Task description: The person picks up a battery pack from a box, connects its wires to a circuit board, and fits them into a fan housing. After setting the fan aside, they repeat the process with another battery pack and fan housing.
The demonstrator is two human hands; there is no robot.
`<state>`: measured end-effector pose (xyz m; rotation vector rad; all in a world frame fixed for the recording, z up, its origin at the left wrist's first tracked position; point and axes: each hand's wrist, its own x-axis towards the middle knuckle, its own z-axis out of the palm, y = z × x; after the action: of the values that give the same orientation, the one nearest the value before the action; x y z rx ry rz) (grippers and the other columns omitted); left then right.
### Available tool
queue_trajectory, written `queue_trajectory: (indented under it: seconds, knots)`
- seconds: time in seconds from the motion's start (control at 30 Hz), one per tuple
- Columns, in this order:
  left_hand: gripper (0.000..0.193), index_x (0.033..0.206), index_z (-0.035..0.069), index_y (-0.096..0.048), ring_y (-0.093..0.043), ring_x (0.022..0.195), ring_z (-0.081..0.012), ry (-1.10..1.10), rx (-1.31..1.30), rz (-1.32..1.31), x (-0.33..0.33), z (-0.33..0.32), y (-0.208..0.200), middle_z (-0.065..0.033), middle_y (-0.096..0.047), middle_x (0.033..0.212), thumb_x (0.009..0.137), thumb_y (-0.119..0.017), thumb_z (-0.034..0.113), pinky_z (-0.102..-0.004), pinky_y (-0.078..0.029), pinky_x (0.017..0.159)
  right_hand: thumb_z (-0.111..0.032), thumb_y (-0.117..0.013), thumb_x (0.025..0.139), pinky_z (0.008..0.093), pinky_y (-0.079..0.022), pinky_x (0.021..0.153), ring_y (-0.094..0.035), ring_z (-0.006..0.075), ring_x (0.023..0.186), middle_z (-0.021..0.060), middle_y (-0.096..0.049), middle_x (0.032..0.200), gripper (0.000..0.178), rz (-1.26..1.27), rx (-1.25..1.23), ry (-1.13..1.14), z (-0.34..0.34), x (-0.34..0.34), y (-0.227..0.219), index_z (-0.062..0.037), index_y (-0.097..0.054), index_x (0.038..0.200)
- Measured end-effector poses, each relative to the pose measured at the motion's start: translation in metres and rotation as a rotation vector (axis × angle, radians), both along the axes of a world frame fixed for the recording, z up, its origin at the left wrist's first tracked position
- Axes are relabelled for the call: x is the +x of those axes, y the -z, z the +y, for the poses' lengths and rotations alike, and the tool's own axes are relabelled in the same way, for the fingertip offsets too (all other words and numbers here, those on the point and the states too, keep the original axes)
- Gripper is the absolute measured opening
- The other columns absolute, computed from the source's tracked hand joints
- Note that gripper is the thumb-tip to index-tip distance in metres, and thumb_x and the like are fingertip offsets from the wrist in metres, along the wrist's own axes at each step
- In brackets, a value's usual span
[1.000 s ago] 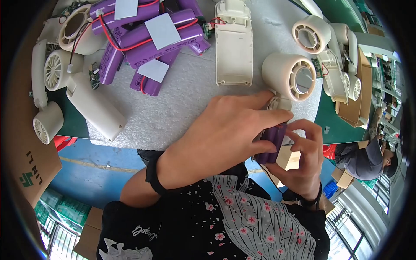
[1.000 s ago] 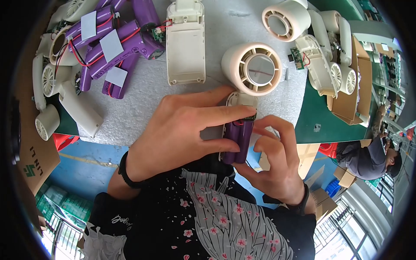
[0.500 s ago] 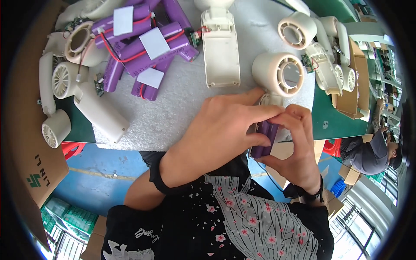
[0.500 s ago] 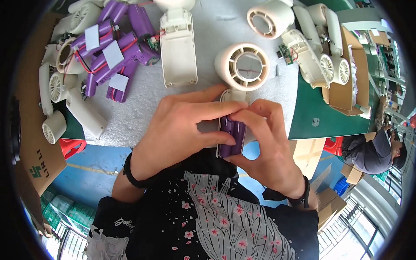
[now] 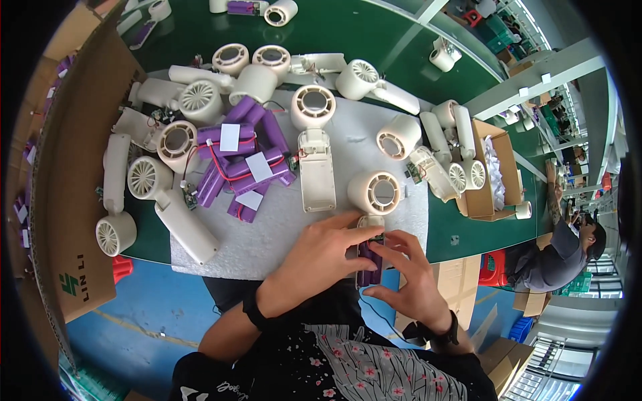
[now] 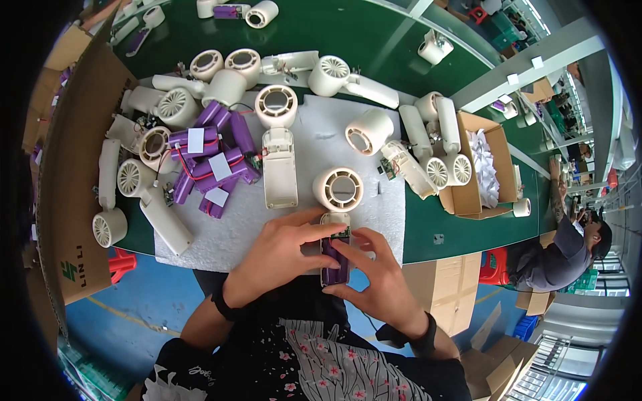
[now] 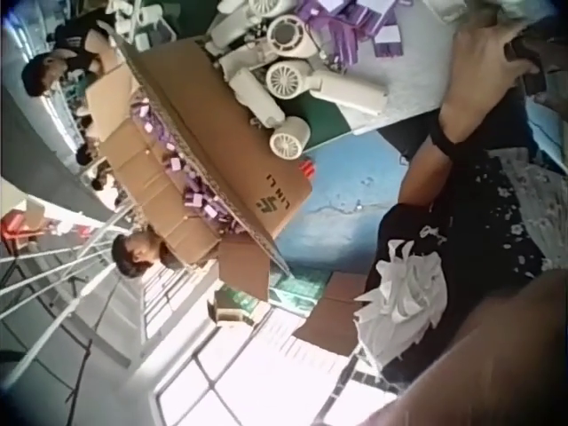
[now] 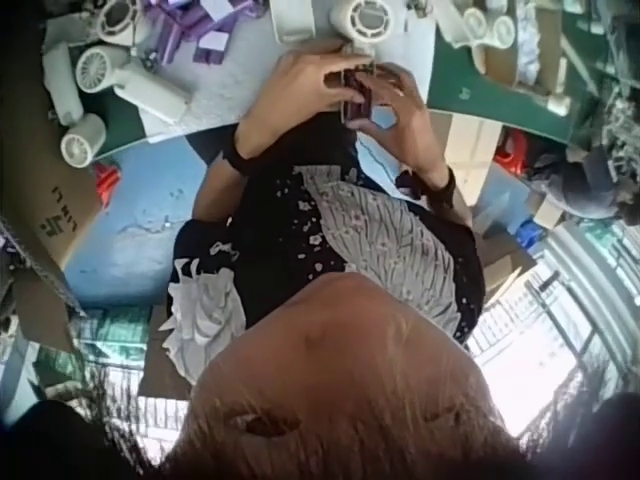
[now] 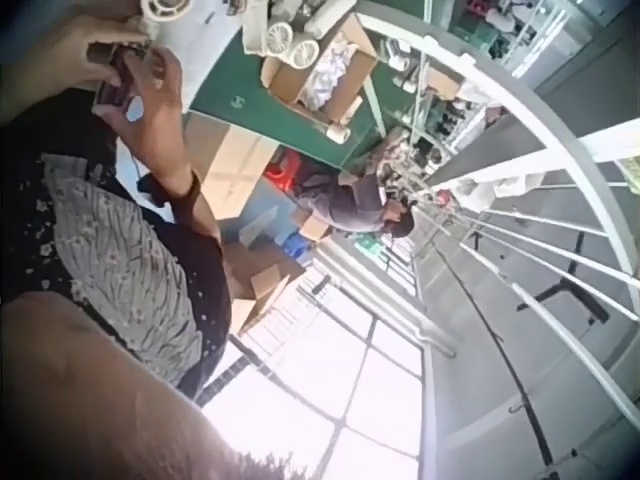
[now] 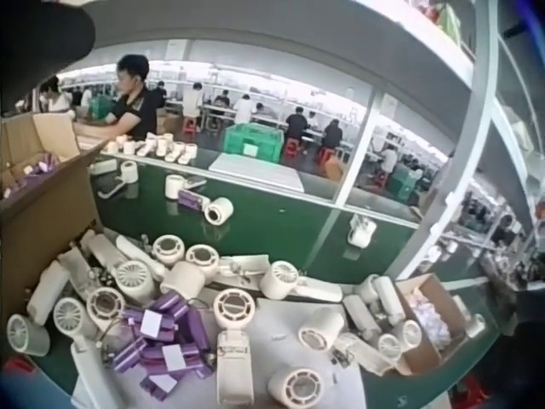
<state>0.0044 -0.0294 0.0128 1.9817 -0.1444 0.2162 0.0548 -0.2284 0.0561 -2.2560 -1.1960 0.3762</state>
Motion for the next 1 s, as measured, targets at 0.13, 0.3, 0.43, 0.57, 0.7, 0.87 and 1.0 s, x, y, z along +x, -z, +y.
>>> queue_trajectory:
  seconds: [0.13,0.3,0.43,0.57,0.7,0.87,1.0]
  knots:
    - [0.057,0.122,0.015,-0.065,-0.066,0.084,-0.0299,-0.042,0.009,0.005,-0.002,-0.017,0.001,-0.0159,-0.058,0.12,0.068,-0.081,0.022,-0.0369,-0.054,0.078,-0.01,-0.089,0.059,0.0372,-0.051,0.089,-0.059,0.0288,0.106,0.0171,-0.05,0.125,0.079,0.083,0.058,0.23,0.009,-0.019,0.012,-0.0027,-0.049,0.126]
    - [0.049,0.122,0.013,-0.064,-0.066,0.086,-0.0291,-0.016,-0.077,-0.003,-0.017,-0.027,-0.026,-0.0165,-0.053,0.128,0.076,-0.078,0.022,-0.0347,-0.055,0.076,-0.003,-0.078,0.07,0.035,-0.051,0.085,-0.059,0.0248,0.101,0.0157,-0.055,0.116,0.059,0.493,0.378,0.41,0.001,-0.014,0.008,-0.0039,-0.046,0.12]
    - [0.037,0.117,0.01,-0.066,-0.068,0.088,-0.026,0.016,-0.315,-0.222,-0.015,-0.02,-0.018,-0.0138,-0.059,0.122,0.082,-0.075,0.019,-0.0328,-0.056,0.073,-0.006,-0.069,0.077,0.0341,-0.051,0.084,-0.059,0.0229,0.101,0.0138,-0.058,0.117,0.053,0.889,0.705,0.423,0.009,0.035,-0.043,-0.0055,-0.045,0.124]
    - [0.028,0.111,0.009,-0.067,-0.069,0.088,-0.0223,0.11,-0.179,-0.249,-0.009,-0.005,0.011,-0.0105,-0.066,0.111,0.084,-0.072,0.014,-0.0312,-0.056,0.069,-0.016,-0.064,0.085,0.0307,-0.052,0.078,-0.06,0.0195,0.092,0.0179,-0.06,0.115,0.058,0.726,0.562,0.598,0.077,0.157,-0.068,0.0017,-0.04,0.136]
    - [0.022,0.108,0.008,-0.068,-0.069,0.082,-0.0214,0.232,-0.443,-0.099,-0.01,0.008,0.002,-0.0086,-0.069,0.103,0.086,-0.07,0.011,-0.0297,-0.056,0.067,-0.015,-0.069,0.084,0.028,-0.047,0.078,-0.058,0.0178,0.09,0.0102,-0.059,0.1,0.041,0.273,0.166,0.555,0.133,0.34,-0.024,-0.0005,-0.05,0.117]
    - [0.019,0.105,0.007,-0.068,-0.069,0.078,-0.0224,0.274,-0.554,-0.012,-0.01,0.017,0.004,-0.0095,-0.068,0.104,0.087,-0.069,0.011,-0.0291,-0.056,0.064,-0.023,-0.072,0.08,0.0295,-0.047,0.077,-0.059,0.0201,0.09,0.0092,-0.06,0.098,0.047,-0.204,-0.318,0.336,0.125,0.437,0.022,-0.0032,-0.051,0.117]
    - [0.017,0.104,0.005,-0.068,-0.068,0.077,-0.0241,0.237,-0.602,-0.031,-0.012,0.015,0.01,-0.0095,-0.068,0.1,0.087,-0.068,0.011,-0.0309,-0.055,0.066,-0.035,-0.066,0.084,0.0388,-0.052,0.077,-0.064,0.0273,0.094,0.0101,-0.063,0.109,0.05,0.33,-0.13,0.467,0.116,0.491,-0.013,-0.0078,-0.057,0.125]
